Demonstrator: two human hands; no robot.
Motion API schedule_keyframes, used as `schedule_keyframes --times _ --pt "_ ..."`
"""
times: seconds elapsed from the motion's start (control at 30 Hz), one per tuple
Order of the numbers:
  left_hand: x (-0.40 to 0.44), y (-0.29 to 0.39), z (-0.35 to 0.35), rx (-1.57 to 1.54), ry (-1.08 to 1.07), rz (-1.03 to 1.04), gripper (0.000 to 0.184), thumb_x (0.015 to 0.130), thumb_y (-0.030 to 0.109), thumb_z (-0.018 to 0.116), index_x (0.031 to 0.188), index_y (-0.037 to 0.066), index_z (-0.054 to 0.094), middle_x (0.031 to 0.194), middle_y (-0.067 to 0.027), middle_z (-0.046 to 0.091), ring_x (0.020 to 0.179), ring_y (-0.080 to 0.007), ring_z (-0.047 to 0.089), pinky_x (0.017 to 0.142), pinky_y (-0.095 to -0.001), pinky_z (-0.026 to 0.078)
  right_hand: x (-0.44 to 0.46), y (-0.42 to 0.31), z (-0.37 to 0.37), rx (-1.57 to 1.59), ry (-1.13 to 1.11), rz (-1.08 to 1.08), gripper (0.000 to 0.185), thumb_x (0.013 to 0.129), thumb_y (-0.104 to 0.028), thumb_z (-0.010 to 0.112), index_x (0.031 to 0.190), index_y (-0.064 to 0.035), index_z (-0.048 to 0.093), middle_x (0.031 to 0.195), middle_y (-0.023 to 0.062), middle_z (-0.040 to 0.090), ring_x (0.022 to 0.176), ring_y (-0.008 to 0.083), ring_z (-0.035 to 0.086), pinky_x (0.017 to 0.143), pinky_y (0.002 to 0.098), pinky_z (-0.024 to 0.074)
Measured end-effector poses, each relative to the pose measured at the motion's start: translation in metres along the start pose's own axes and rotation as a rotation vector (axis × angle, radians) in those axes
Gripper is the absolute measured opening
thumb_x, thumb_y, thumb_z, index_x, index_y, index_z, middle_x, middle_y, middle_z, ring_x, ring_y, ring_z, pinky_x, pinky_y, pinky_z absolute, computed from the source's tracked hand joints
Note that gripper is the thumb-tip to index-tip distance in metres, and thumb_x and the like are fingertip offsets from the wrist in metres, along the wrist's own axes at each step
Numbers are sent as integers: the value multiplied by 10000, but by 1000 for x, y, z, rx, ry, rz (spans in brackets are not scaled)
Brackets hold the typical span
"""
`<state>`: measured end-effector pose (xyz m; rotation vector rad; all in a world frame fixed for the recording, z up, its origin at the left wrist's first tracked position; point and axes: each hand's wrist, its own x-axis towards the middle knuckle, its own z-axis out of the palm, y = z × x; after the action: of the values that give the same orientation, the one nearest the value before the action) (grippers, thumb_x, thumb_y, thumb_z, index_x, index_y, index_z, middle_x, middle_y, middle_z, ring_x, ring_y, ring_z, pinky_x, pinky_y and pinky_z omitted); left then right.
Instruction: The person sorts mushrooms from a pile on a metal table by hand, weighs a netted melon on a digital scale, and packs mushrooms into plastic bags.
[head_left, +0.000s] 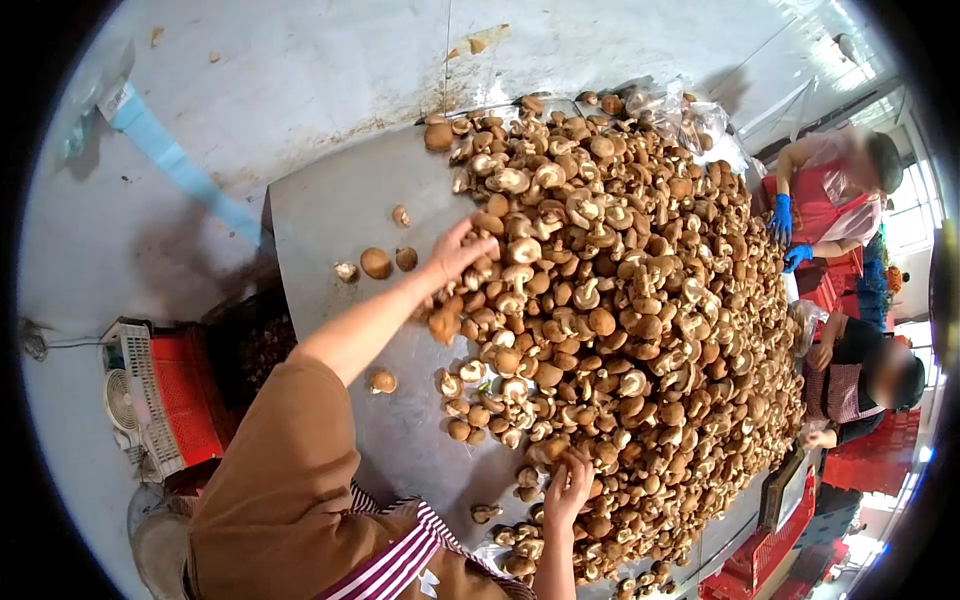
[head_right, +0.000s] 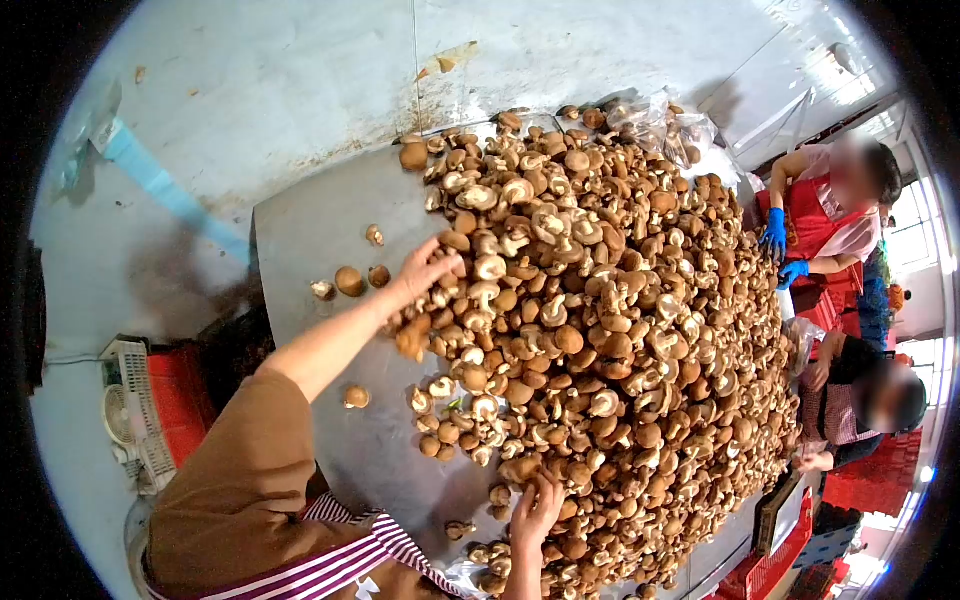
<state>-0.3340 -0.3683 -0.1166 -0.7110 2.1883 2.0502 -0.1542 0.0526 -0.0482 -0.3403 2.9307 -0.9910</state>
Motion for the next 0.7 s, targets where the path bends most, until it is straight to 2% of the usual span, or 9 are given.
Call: schedule_keyframes --times 0.03,0.13,0.23,0.27,0.3,0.33,0.53,0.63,0.7 --pt "-14 -2 16 -75 34 105 857 723 664 740 1408 206 505 1300 -110 607 1239 -313 519 1119 -572 336 4 -4 6 92 37 17 211 886 50 559 1091 23 599 1119 180 613 1048 381 581 914 435 471" --pt "-45 -6 59 -48 -287 55 659 826 573 693 1312 155 543 1261 -122 619 821 -150 643 759 -286 575 10 -13 11 78 15 33 200 894 48 557 1086 25 606 1124 182 611 1037 377 593 897 428 483" --pt "-89 -11 122 132 -427 -35 857 836 650 631 1507 184 373 1377 -187 539 1150 -242 588 980 -384 521 8 -24 6 124 25 6 224 887 43 565 1105 24 615 1124 186 610 1057 382 584 912 445 480" --pt "-96 -31 148 68 -329 167 820 845 648 622 1483 182 404 1381 -158 545 1254 -262 531 1065 -395 460 -1 -14 7 85 48 5 226 894 37 551 1112 13 606 1142 180 595 1047 353 579 921 426 462" --pt "-118 0 151 22 -518 -2 741 840 587 673 1443 216 455 1391 -129 548 1254 -281 532 1084 -443 440 -5 -18 2 75 63 12 232 882 52 549 1105 20 605 1133 180 591 1042 352 577 927 419 460" --pt "-127 -30 187 178 -404 284 606 853 479 703 1328 141 535 1363 -131 551 1237 -270 537 1074 -437 458 -12 -18 -3 54 89 21 242 877 61 544 1108 23 604 1135 179 589 1046 355 576 930 421 459" --pt "-207 -12 279 370 -476 586 771 791 421 735 1464 158 465 1484 -201 403 1393 -404 332 1183 -529 247 -58 13 -19 -38 146 206 281 895 83 525 1162 18 587 1156 166 581 1057 320 599 890 374 502" --pt "-221 0 279 404 -576 698 695 789 380 734 1420 184 519 1596 -60 299 1449 -403 254 1188 -556 240 -68 10 -29 -78 208 172 330 866 94 539 1187 24 573 1175 176 579 1071 343 596 906 395 490" --pt "-218 0 264 375 -636 924 504 797 309 751 1275 179 653 1517 -31 453 1421 -355 347 1183 -539 278 -79 27 -29 -81 230 207 369 845 101 539 1206 24 563 1176 173 575 1081 331 593 906 378 488"
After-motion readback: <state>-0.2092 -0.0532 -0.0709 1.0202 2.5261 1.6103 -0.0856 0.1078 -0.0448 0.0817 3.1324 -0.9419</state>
